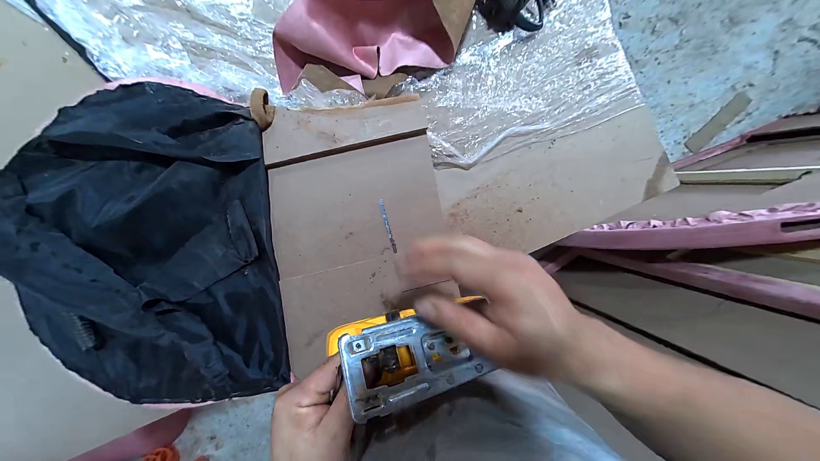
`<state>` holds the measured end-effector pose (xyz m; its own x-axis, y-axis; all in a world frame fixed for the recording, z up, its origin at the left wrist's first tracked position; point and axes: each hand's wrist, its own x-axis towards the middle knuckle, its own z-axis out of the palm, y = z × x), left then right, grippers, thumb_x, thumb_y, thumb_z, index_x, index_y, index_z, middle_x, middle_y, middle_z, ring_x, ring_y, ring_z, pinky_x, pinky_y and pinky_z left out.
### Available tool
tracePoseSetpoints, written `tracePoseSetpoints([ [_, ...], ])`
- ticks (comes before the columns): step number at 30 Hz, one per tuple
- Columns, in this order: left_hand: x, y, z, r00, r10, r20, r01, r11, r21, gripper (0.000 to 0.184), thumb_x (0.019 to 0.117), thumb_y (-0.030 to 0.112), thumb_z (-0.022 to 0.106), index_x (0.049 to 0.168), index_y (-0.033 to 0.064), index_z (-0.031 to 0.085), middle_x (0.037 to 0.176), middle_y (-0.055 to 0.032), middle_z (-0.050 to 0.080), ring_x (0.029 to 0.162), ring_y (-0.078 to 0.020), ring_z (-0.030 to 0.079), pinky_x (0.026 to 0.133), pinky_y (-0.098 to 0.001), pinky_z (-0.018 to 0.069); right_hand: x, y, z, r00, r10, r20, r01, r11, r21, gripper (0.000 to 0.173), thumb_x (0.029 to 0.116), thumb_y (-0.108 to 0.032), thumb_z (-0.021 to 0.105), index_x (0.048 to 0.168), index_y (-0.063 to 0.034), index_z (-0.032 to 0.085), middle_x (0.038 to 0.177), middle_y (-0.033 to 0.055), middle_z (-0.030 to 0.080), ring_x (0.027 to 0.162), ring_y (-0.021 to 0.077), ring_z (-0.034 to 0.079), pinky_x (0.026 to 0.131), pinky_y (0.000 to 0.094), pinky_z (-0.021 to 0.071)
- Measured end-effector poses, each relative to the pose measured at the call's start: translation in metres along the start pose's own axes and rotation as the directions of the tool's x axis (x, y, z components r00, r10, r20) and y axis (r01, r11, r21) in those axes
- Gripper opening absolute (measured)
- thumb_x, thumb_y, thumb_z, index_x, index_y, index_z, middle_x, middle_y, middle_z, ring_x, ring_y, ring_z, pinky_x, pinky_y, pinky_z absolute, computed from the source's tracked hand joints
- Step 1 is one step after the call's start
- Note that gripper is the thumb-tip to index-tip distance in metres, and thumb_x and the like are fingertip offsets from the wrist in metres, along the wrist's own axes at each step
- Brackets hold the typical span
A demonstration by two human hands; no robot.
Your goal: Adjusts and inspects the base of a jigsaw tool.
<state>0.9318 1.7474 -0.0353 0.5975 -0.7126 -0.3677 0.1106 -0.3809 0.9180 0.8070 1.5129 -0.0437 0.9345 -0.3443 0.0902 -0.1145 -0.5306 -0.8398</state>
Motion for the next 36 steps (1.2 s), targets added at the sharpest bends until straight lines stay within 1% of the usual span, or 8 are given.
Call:
tracePoseSetpoints([
  [3, 0.008, 0.004, -0.005, 0.998, -0.030, 0.058, 0.030, 1.000, -0.007, 0.015, 0.0982, 0.011, 0.066, 0.104, 0.0031, 0.077, 0.070, -0.0029, 0.070, 0.043, -0.0064, 0.055, 0.037, -0.0221, 0.0476, -0.054, -0.024, 0.011, 0.971, -0.198, -0.134, 0.198, 0.980, -0.008, 0.012, 0.1000, -0.026, 0.065, 0.099, -0.0174, 0.073, 0.096, -0.0031, 0.066, 0.098, 0.0115, 0.063, 0.088, 0.0327, 0.0531],
  [8, 0.010, -0.005, -0.018, 0.973, 0.053, 0.226, -0.045, 0.998, -0.042, 0.012, 0.0971, 0.011, 0.068, 0.103, 0.0051, 0.077, 0.070, -0.0025, 0.071, 0.046, -0.0059, 0.058, 0.040, -0.0216, 0.0501, -0.076, -0.033, 0.021, 0.971, -0.018, -0.240, -0.003, 0.996, -0.087, 0.024, 0.0981, -0.037, 0.067, 0.113, -0.0187, 0.073, 0.114, -0.0031, 0.069, 0.114, 0.0117, 0.063, 0.098, 0.0352, 0.0542],
  [11, 0.008, -0.017, -0.024, 0.919, 0.188, 0.345, -0.180, 0.982, -0.055, 0.015, 0.0966, 0.008, 0.068, 0.107, 0.0039, 0.077, 0.085, -0.0038, 0.076, 0.065, -0.0077, 0.069, 0.060, -0.0238, 0.0601, -0.059, -0.019, 0.011, 0.972, 0.236, 0.016, -0.234, 0.969, -0.073, 0.056, 0.0988, -0.061, 0.055, 0.139, -0.0218, 0.063, 0.134, -0.0045, 0.062, 0.123, 0.0088, 0.059, 0.099, 0.0352, 0.0546],
  [14, 0.006, -0.025, -0.030, 0.895, 0.270, 0.356, -0.277, 0.960, -0.032, 0.015, 0.0966, 0.008, 0.067, 0.106, 0.0035, 0.078, 0.087, -0.0032, 0.076, 0.072, -0.0068, 0.070, 0.067, -0.0228, 0.0608, -0.056, -0.022, 0.030, 0.949, 0.247, 0.194, -0.265, 0.962, 0.067, 0.046, 0.1031, -0.056, 0.050, 0.130, -0.0241, 0.070, 0.119, -0.0097, 0.069, 0.106, 0.0014, 0.065, 0.089, 0.0287, 0.0589],
  [22, 0.042, -0.010, -0.042, 0.917, 0.210, 0.341, -0.285, 0.940, 0.189, 0.011, 0.0903, 0.025, 0.072, 0.097, 0.0245, 0.081, 0.079, 0.0051, 0.074, 0.055, -0.0085, 0.065, 0.048, -0.0275, 0.0565, -0.061, -0.048, 0.055, 0.825, 0.565, 0.022, -0.545, 0.783, 0.301, 0.041, 0.1084, -0.050, 0.039, 0.121, -0.0291, 0.072, 0.115, -0.0113, 0.068, 0.100, 0.0047, 0.066, 0.083, 0.0316, 0.0576],
  [31, 0.037, -0.009, -0.026, 0.924, 0.309, 0.226, -0.360, 0.901, 0.241, 0.015, 0.0893, 0.026, 0.072, 0.101, 0.0255, 0.082, 0.086, 0.0106, 0.075, 0.075, -0.0030, 0.070, 0.065, -0.0215, 0.0608, -0.078, -0.033, 0.063, 0.861, 0.494, 0.121, -0.477, 0.702, 0.529, 0.047, 0.1114, -0.044, 0.030, 0.142, -0.0234, 0.059, 0.143, -0.0041, 0.059, 0.128, 0.0140, 0.059, 0.105, 0.0408, 0.0534],
  [33, 0.027, -0.013, -0.022, 0.924, 0.329, 0.195, -0.373, 0.889, 0.264, 0.015, 0.0905, 0.026, 0.071, 0.102, 0.0237, 0.081, 0.085, 0.0119, 0.072, 0.074, -0.0006, 0.067, 0.064, -0.0183, 0.0581, -0.081, -0.032, 0.058, 0.856, 0.491, 0.163, -0.499, 0.698, 0.514, 0.044, 0.1115, -0.042, 0.033, 0.140, -0.0231, 0.060, 0.142, -0.0051, 0.059, 0.124, 0.0121, 0.061, 0.101, 0.0383, 0.0557],
  [36, 0.021, -0.011, -0.016, 0.923, 0.354, 0.150, -0.384, 0.870, 0.310, 0.015, 0.0910, 0.025, 0.071, 0.101, 0.0224, 0.081, 0.082, 0.0125, 0.070, 0.072, 0.0011, 0.065, 0.061, -0.0162, 0.0552, -0.061, -0.012, 0.039, 0.870, 0.439, 0.224, -0.487, 0.694, 0.530, 0.024, 0.1069, -0.027, 0.054, 0.118, -0.0137, 0.071, 0.128, -0.0005, 0.068, 0.109, 0.0124, 0.067, 0.090, 0.0334, 0.0594],
])
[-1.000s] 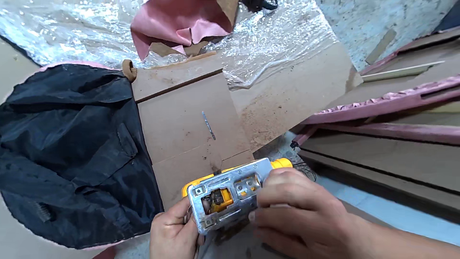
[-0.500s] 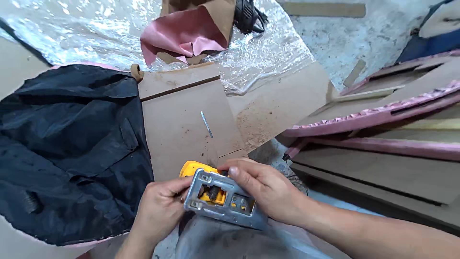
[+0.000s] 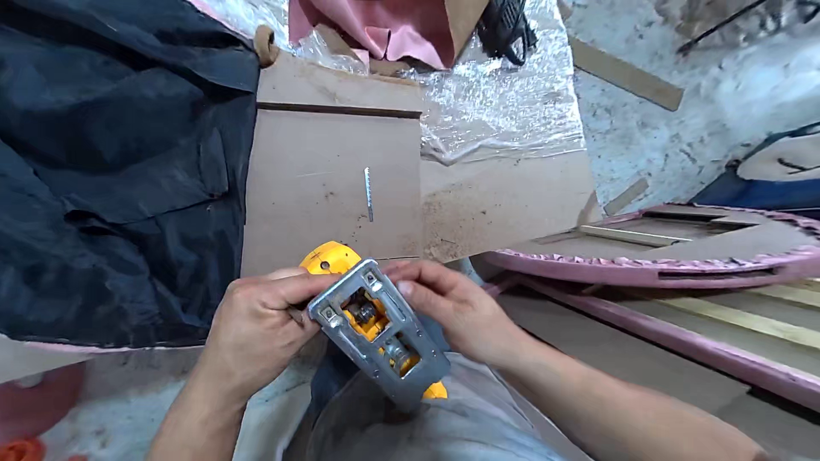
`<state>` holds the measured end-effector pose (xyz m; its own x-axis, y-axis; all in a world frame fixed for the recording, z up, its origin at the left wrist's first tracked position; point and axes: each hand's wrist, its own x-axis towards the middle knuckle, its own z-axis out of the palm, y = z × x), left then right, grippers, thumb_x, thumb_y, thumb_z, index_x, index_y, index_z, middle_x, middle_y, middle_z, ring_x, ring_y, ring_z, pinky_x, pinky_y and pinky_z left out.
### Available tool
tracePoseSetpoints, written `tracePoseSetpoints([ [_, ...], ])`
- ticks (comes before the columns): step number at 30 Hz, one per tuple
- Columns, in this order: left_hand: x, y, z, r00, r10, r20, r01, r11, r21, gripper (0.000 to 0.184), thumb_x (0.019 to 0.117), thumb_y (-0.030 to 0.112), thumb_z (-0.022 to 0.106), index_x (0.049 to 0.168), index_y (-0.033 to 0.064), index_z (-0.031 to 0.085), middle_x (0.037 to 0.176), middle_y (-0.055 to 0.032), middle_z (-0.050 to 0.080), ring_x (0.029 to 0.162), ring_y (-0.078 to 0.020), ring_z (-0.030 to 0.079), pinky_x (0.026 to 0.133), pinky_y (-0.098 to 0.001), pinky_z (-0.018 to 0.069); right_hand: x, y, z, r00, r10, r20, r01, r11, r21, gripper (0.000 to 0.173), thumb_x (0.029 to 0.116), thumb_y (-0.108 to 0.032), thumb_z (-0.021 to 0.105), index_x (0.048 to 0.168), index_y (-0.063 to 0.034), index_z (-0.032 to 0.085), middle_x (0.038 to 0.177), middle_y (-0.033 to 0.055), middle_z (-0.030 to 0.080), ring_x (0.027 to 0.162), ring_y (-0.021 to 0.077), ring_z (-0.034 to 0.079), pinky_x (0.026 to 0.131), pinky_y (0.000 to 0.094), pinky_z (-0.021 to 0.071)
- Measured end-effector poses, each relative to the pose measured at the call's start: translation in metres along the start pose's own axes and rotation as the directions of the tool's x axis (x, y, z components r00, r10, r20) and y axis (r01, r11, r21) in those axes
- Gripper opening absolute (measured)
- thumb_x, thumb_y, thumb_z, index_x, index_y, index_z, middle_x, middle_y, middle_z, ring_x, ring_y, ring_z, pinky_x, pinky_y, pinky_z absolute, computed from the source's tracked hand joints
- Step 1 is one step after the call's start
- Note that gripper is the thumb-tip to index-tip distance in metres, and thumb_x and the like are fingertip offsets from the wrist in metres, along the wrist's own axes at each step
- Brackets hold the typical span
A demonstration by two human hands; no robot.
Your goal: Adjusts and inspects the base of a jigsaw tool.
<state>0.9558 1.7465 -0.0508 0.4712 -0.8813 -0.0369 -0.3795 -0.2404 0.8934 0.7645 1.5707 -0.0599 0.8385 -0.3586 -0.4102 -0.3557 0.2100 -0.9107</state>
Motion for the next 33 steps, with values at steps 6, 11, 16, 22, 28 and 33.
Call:
tracePoseSetpoints([
  [6, -0.002, 0.008, 0.008, 0.998, -0.043, -0.038, 0.047, 0.995, 0.088, 0.014, 0.0858, 0.021, 0.073, 0.099, 0.0218, 0.080, 0.088, 0.0128, 0.072, 0.076, 0.0030, 0.066, 0.065, -0.0161, 0.0557, 0.055, -0.001, -0.025, 0.915, -0.215, 0.341, 0.220, 0.975, 0.026, 0.010, 0.0952, -0.002, 0.066, 0.105, -0.0012, 0.066, 0.094, 0.0041, 0.068, 0.085, 0.0088, 0.066, 0.079, 0.0266, 0.0581],
  [11, -0.007, 0.021, 0.009, 0.968, -0.223, -0.112, 0.224, 0.974, 0.004, 0.013, 0.0851, 0.018, 0.077, 0.097, 0.0221, 0.081, 0.090, 0.0084, 0.075, 0.075, -0.0046, 0.068, 0.063, -0.0243, 0.0566, 0.088, -0.035, -0.027, 0.845, -0.094, 0.527, 0.231, 0.952, -0.199, 0.006, 0.0960, -0.010, 0.071, 0.093, -0.0051, 0.070, 0.080, 0.0006, 0.067, 0.072, 0.0061, 0.063, 0.066, 0.0242, 0.0546],
  [16, -0.002, 0.033, 0.014, 0.932, -0.353, -0.087, 0.346, 0.934, -0.088, 0.015, 0.0856, 0.008, 0.076, 0.094, 0.0181, 0.083, 0.090, 0.0021, 0.074, 0.076, -0.0112, 0.069, 0.063, -0.0277, 0.0591, 0.111, -0.048, -0.028, 0.742, 0.062, 0.668, 0.198, 0.931, -0.306, 0.015, 0.0966, -0.015, 0.071, 0.086, -0.0057, 0.066, 0.072, 0.0017, 0.062, 0.063, 0.0080, 0.060, 0.056, 0.0252, 0.0512],
  [22, 0.001, 0.038, 0.021, 0.920, -0.378, -0.105, 0.367, 0.923, -0.115, 0.014, 0.0869, 0.008, 0.075, 0.096, 0.0174, 0.082, 0.093, 0.0016, 0.076, 0.076, -0.0121, 0.071, 0.064, -0.0284, 0.0609, 0.120, -0.049, -0.032, 0.676, 0.108, 0.729, 0.111, 0.963, -0.246, 0.015, 0.0985, -0.012, 0.068, 0.088, -0.0033, 0.064, 0.075, 0.0036, 0.065, 0.066, 0.0081, 0.064, 0.059, 0.0248, 0.0552],
  [28, 0.006, 0.038, 0.018, 0.925, -0.372, -0.076, 0.366, 0.927, -0.085, 0.014, 0.0868, 0.011, 0.075, 0.096, 0.0188, 0.082, 0.095, 0.0021, 0.076, 0.077, -0.0123, 0.071, 0.064, -0.0283, 0.0615, 0.124, -0.049, -0.036, 0.645, 0.109, 0.757, 0.109, 0.967, -0.232, 0.014, 0.0996, -0.012, 0.067, 0.090, -0.0017, 0.066, 0.077, 0.0050, 0.068, 0.069, 0.0096, 0.067, 0.063, 0.0269, 0.0584],
  [33, 0.008, 0.037, 0.019, 0.920, -0.384, -0.077, 0.377, 0.922, -0.089, 0.011, 0.0850, 0.013, 0.074, 0.090, 0.0190, 0.082, 0.091, 0.0015, 0.075, 0.074, -0.0130, 0.070, 0.060, -0.0285, 0.0590, 0.123, -0.048, -0.038, 0.649, 0.098, 0.754, 0.127, 0.964, -0.235, 0.015, 0.0996, -0.013, 0.067, 0.090, -0.0020, 0.066, 0.077, 0.0049, 0.067, 0.068, 0.0096, 0.066, 0.061, 0.0268, 0.0579],
])
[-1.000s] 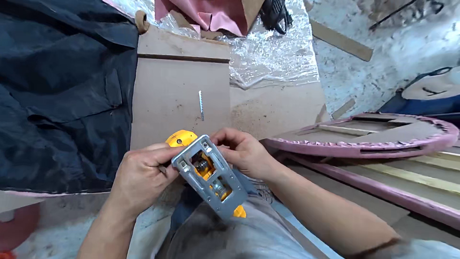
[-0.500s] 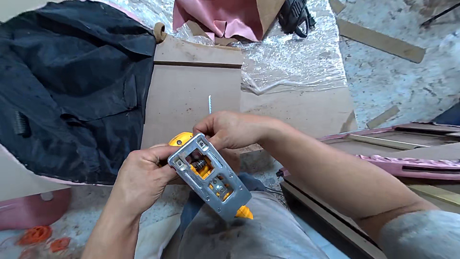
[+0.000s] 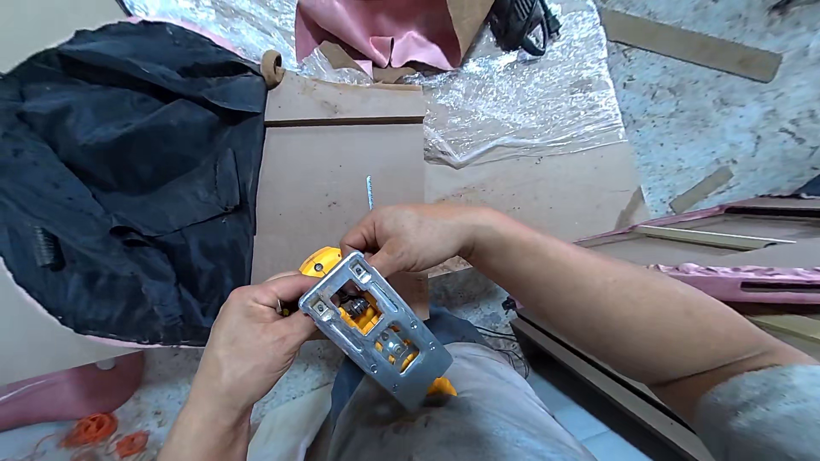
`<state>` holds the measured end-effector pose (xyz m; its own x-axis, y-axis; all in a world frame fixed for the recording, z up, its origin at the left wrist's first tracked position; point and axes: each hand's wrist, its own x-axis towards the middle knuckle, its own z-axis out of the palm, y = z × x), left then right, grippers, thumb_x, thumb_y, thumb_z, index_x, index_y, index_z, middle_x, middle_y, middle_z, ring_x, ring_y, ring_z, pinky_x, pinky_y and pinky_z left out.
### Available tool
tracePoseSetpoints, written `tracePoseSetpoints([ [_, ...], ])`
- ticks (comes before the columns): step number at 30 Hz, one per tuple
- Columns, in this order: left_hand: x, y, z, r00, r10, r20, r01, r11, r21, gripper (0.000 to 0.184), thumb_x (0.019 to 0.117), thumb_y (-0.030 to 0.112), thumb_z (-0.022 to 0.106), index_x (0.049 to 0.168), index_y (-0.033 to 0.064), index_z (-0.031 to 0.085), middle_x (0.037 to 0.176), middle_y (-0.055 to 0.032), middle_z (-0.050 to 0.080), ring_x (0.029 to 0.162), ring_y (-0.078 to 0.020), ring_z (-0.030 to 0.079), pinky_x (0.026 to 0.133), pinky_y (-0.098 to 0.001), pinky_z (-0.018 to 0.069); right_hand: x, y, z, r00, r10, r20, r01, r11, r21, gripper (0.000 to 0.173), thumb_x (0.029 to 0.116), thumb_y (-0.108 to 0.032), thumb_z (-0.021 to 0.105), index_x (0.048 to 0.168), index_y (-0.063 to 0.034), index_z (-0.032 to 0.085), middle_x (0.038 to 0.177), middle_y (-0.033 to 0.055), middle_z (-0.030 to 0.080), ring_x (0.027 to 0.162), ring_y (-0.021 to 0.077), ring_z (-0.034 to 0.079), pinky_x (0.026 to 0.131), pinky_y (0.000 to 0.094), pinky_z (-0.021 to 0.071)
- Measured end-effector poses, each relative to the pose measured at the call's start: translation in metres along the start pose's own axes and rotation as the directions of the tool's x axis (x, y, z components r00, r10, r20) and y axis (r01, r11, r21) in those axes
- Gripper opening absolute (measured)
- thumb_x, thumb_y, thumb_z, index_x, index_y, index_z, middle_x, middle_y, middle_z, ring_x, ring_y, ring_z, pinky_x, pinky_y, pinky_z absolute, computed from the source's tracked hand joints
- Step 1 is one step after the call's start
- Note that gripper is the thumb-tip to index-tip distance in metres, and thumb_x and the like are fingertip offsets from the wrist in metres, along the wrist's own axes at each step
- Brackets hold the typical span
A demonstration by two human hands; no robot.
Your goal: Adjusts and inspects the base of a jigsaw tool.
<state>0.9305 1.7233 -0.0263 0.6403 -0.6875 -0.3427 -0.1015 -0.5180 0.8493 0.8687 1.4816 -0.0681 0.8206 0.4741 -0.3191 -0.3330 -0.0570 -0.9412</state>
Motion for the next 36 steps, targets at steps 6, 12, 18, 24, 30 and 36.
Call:
tracePoseSetpoints([
  [6, 0.002, 0.005, -0.001, 0.997, -0.079, 0.001, 0.079, 0.997, 0.022, 0.013, 0.0809, 0.010, 0.075, 0.089, 0.0189, 0.081, 0.086, -0.0003, 0.075, 0.066, -0.0141, 0.068, 0.054, -0.0299, 0.0568, -0.003, 0.004, 0.001, 0.999, -0.025, -0.026, 0.026, 0.999, 0.034, 0.024, 0.1074, -0.015, 0.052, 0.091, -0.0025, 0.064, 0.077, 0.0045, 0.066, 0.069, 0.0100, 0.064, 0.062, 0.0284, 0.0567],
  [12, 0.006, 0.010, -0.001, 0.995, -0.092, 0.028, 0.091, 0.995, 0.036, 0.011, 0.0832, 0.009, 0.078, 0.090, 0.0168, 0.080, 0.078, -0.0037, 0.073, 0.062, -0.0145, 0.067, 0.052, -0.0287, 0.0554, -0.005, 0.005, 0.006, 0.997, 0.014, -0.078, -0.006, 0.995, 0.100, 0.015, 0.1029, -0.010, 0.059, 0.091, -0.0024, 0.063, 0.078, 0.0053, 0.065, 0.068, 0.0099, 0.063, 0.060, 0.0267, 0.0550],
  [18, 0.005, 0.014, -0.002, 0.996, -0.078, 0.046, 0.074, 0.994, 0.076, 0.016, 0.0801, 0.007, 0.079, 0.091, 0.0189, 0.081, 0.077, -0.0013, 0.073, 0.060, -0.0121, 0.064, 0.050, -0.0258, 0.0520, -0.006, 0.004, 0.006, 0.998, 0.004, -0.057, 0.001, 0.997, 0.075, 0.013, 0.1012, -0.009, 0.062, 0.090, -0.0017, 0.063, 0.078, 0.0055, 0.065, 0.068, 0.0098, 0.064, 0.061, 0.0267, 0.0561],
  [24, 0.005, 0.011, -0.007, 0.996, -0.045, 0.077, 0.036, 0.993, 0.112, 0.017, 0.0774, 0.010, 0.080, 0.091, 0.0211, 0.080, 0.077, 0.0006, 0.073, 0.063, -0.0117, 0.066, 0.052, -0.0268, 0.0542, -0.005, -0.001, 0.007, 0.999, -0.019, -0.030, 0.017, 0.998, -0.056, 0.015, 0.1006, -0.013, 0.065, 0.089, -0.0035, 0.064, 0.073, 0.0033, 0.062, 0.063, 0.0077, 0.060, 0.056, 0.0241, 0.0510],
  [30, 0.004, 0.004, -0.009, 0.998, -0.021, 0.054, 0.018, 0.998, 0.062, 0.009, 0.0787, 0.014, 0.078, 0.086, 0.0199, 0.079, 0.075, -0.0007, 0.071, 0.061, -0.0125, 0.064, 0.051, -0.0264, 0.0528, -0.016, 0.011, 0.024, 0.967, -0.009, -0.254, 0.029, 0.997, 0.076, 0.020, 0.1038, -0.018, 0.061, 0.088, -0.0064, 0.064, 0.075, 0.0020, 0.061, 0.066, 0.0083, 0.059, 0.059, 0.0253, 0.0494],
  [36, -0.014, -0.013, -0.018, 1.000, -0.011, 0.008, 0.011, 1.000, -0.017, 0.005, 0.0808, 0.018, 0.077, 0.085, 0.0196, 0.079, 0.076, -0.0009, 0.072, 0.062, -0.0118, 0.064, 0.053, -0.0251, 0.0537, -0.045, 0.018, 0.103, 0.778, -0.098, -0.620, 0.109, 0.994, -0.020, 0.040, 0.0966, -0.048, 0.065, 0.126, -0.0210, 0.069, 0.114, -0.0058, 0.067, 0.098, 0.0076, 0.066, 0.078, 0.0320, 0.0603],
])
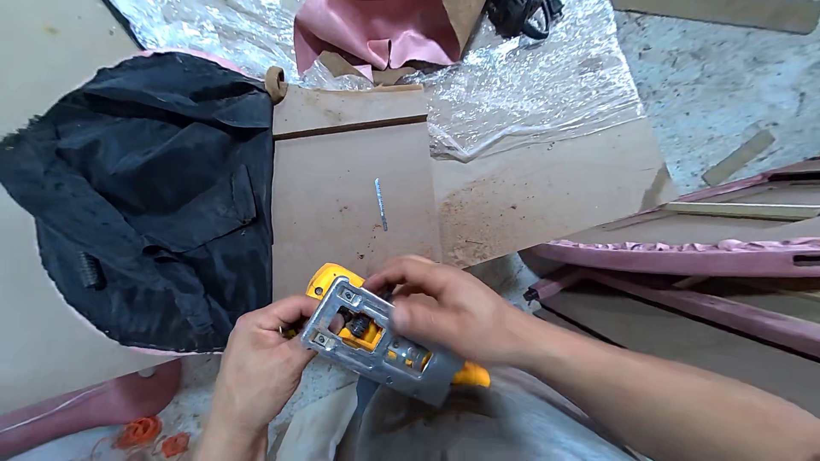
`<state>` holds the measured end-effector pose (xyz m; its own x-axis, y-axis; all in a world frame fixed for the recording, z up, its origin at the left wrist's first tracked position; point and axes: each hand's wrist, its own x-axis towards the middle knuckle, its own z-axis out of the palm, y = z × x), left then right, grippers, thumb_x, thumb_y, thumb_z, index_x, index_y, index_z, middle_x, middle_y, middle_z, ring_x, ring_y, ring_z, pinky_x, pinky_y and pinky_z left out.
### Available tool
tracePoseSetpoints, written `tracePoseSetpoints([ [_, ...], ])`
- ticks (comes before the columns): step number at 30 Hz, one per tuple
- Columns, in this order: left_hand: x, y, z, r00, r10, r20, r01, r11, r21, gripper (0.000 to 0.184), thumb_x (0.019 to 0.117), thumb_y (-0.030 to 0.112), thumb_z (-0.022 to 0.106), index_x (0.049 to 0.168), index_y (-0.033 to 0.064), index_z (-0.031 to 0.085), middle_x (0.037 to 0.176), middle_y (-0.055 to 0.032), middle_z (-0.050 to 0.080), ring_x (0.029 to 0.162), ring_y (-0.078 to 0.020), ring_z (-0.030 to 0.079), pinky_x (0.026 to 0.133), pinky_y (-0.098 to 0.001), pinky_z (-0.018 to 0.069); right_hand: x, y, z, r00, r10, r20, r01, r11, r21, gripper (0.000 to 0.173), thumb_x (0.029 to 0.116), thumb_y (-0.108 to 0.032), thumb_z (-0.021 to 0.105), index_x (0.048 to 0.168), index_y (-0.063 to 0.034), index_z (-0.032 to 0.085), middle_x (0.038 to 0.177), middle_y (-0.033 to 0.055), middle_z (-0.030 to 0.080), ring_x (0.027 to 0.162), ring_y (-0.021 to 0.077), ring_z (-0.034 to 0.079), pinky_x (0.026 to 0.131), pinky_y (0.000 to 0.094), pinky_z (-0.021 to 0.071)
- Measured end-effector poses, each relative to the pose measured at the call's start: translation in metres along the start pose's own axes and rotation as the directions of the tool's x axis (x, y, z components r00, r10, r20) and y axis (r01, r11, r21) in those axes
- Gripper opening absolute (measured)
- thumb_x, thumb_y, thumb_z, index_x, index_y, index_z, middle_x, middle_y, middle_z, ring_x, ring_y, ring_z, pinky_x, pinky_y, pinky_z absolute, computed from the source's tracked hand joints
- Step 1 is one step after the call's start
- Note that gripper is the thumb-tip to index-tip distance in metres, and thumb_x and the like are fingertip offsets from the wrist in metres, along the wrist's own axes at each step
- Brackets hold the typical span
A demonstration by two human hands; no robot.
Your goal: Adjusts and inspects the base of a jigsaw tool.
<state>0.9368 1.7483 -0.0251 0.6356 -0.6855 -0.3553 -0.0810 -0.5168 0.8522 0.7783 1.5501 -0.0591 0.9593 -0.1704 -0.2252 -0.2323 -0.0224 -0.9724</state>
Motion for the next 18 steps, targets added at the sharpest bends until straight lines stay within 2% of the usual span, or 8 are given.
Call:
tracePoseSetpoints([
  [2, -0.011, -0.004, 0.002, 1.000, 0.010, -0.020, -0.011, 1.000, -0.017, 0.003, 0.0828, 0.020, 0.077, 0.085, 0.0200, 0.078, 0.076, -0.0001, 0.072, 0.062, -0.0105, 0.064, 0.054, -0.0245, 0.0539, -0.019, -0.008, 0.014, 0.998, -0.062, 0.002, 0.058, 0.937, -0.343, 0.079, 0.0766, -0.064, 0.079, 0.141, -0.0248, 0.058, 0.139, -0.0067, 0.057, 0.124, 0.0077, 0.057, 0.098, 0.0347, 0.0557],
  [3, -0.017, -0.006, 0.003, 1.000, 0.003, -0.025, -0.004, 0.999, -0.032, 0.003, 0.0835, 0.020, 0.077, 0.086, 0.0188, 0.079, 0.076, -0.0012, 0.072, 0.062, -0.0112, 0.065, 0.054, -0.0252, 0.0543, -0.025, -0.008, 0.021, 0.996, -0.091, 0.008, 0.083, 0.874, -0.478, 0.089, 0.0732, -0.066, 0.080, 0.146, -0.0223, 0.052, 0.146, -0.0040, 0.055, 0.133, 0.0111, 0.053, 0.106, 0.0371, 0.0512],
  [4, -0.022, -0.007, 0.004, 0.999, -0.005, -0.033, 0.004, 0.999, -0.042, 0.005, 0.0838, 0.022, 0.078, 0.086, 0.0180, 0.079, 0.075, -0.0017, 0.071, 0.060, -0.0111, 0.064, 0.053, -0.0247, 0.0529, -0.027, -0.008, 0.025, 0.994, -0.112, 0.016, 0.102, 0.828, -0.551, 0.091, 0.0730, -0.064, 0.081, 0.147, -0.0200, 0.051, 0.147, -0.0020, 0.054, 0.135, 0.0133, 0.052, 0.107, 0.0373, 0.0500],
  [6, -0.026, -0.009, 0.003, 0.999, -0.020, -0.042, 0.018, 0.999, -0.046, 0.008, 0.0819, 0.024, 0.080, 0.085, 0.0169, 0.080, 0.073, -0.0027, 0.071, 0.059, -0.0107, 0.063, 0.052, -0.0237, 0.0520, -0.023, -0.010, 0.024, 0.989, -0.130, 0.075, 0.149, 0.780, -0.608, 0.088, 0.0749, -0.059, 0.081, 0.147, -0.0175, 0.050, 0.143, 0.0005, 0.057, 0.131, 0.0152, 0.056, 0.102, 0.0358, 0.0536],
  [9, -0.026, -0.011, -0.008, 1.000, 0.005, -0.001, -0.005, 1.000, 0.031, 0.012, 0.0808, 0.026, 0.082, 0.087, 0.0161, 0.080, 0.077, -0.0033, 0.074, 0.066, -0.0124, 0.069, 0.060, -0.0256, 0.0586, -0.002, -0.015, 0.011, 0.959, -0.179, 0.221, 0.279, 0.740, -0.612, 0.082, 0.0740, -0.054, 0.082, 0.142, -0.0165, 0.055, 0.129, -0.0004, 0.066, 0.114, 0.0136, 0.065, 0.090, 0.0361, 0.0586],
  [12, -0.021, -0.010, -0.016, 0.997, -0.014, 0.072, 0.011, 0.999, 0.049, 0.022, 0.0795, 0.027, 0.083, 0.098, 0.0149, 0.080, 0.082, -0.0042, 0.076, 0.070, -0.0141, 0.071, 0.065, -0.0267, 0.0601, 0.018, -0.020, 0.002, 0.916, -0.214, 0.340, 0.388, 0.692, -0.609, 0.076, 0.0702, -0.054, 0.083, 0.132, -0.0166, 0.060, 0.110, -0.0037, 0.069, 0.096, 0.0103, 0.068, 0.076, 0.0341, 0.0595],
  [14, -0.019, -0.011, -0.018, 0.993, -0.029, 0.115, 0.025, 0.999, 0.041, 0.024, 0.0805, 0.028, 0.083, 0.100, 0.0144, 0.080, 0.082, -0.0034, 0.075, 0.070, -0.0129, 0.070, 0.064, -0.0254, 0.0595, 0.027, -0.023, -0.002, 0.896, -0.176, 0.407, 0.410, 0.677, -0.612, 0.075, 0.0701, -0.053, 0.082, 0.132, -0.0185, 0.059, 0.106, -0.0053, 0.068, 0.093, 0.0092, 0.067, 0.073, 0.0337, 0.0583],
  [18, -0.017, -0.014, -0.024, 0.974, -0.060, 0.217, 0.069, 0.997, -0.032, 0.018, 0.0808, 0.024, 0.084, 0.093, 0.0111, 0.080, 0.080, -0.0062, 0.075, 0.068, -0.0131, 0.071, 0.063, -0.0259, 0.0600, 0.033, -0.031, 0.000, 0.874, -0.108, 0.474, 0.421, 0.655, -0.627, 0.074, 0.0693, -0.052, 0.082, 0.132, -0.0213, 0.059, 0.108, -0.0063, 0.067, 0.094, 0.0102, 0.066, 0.073, 0.0362, 0.0566],
])
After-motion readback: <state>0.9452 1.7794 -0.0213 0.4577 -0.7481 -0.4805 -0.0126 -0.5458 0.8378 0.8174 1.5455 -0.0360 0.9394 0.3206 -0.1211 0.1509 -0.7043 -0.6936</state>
